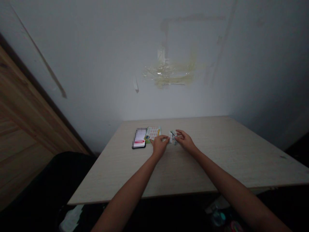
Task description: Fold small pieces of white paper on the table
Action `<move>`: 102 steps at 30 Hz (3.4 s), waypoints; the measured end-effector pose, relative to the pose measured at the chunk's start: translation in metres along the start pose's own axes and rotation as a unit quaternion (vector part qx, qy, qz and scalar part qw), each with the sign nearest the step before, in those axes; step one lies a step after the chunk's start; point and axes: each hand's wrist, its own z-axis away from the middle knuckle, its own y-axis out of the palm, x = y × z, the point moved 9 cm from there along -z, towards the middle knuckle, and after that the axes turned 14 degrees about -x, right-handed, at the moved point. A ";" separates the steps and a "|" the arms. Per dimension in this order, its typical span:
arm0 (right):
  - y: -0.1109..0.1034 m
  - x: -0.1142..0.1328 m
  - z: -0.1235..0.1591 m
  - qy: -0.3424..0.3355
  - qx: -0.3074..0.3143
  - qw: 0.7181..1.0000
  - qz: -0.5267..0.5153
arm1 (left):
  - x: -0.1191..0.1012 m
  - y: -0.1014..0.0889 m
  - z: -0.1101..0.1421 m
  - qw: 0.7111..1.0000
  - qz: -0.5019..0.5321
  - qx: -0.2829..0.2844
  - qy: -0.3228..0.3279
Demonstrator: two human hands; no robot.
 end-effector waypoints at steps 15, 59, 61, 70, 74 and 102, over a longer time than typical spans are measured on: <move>-0.006 -0.006 -0.004 0.005 -0.003 1.000 -0.001 | 0.002 -0.004 -0.002 1.000 -0.003 -0.008 0.010; -0.004 0.017 0.005 -0.079 0.012 0.985 0.154 | 0.000 0.001 0.002 0.999 -0.012 0.025 0.023; -0.004 0.019 0.005 -0.090 0.023 0.983 0.159 | 0.002 0.001 0.001 0.999 -0.017 0.021 0.022; -0.004 0.026 0.004 -0.138 0.063 0.970 0.189 | 0.007 -0.002 -0.003 0.998 -0.054 0.013 0.024; -0.005 0.025 0.003 -0.169 0.061 0.958 0.225 | 0.008 0.001 -0.002 0.998 -0.055 0.030 0.032; -0.004 0.027 0.006 -0.176 0.081 0.950 0.244 | 0.000 0.011 0.002 0.992 -0.053 0.091 0.076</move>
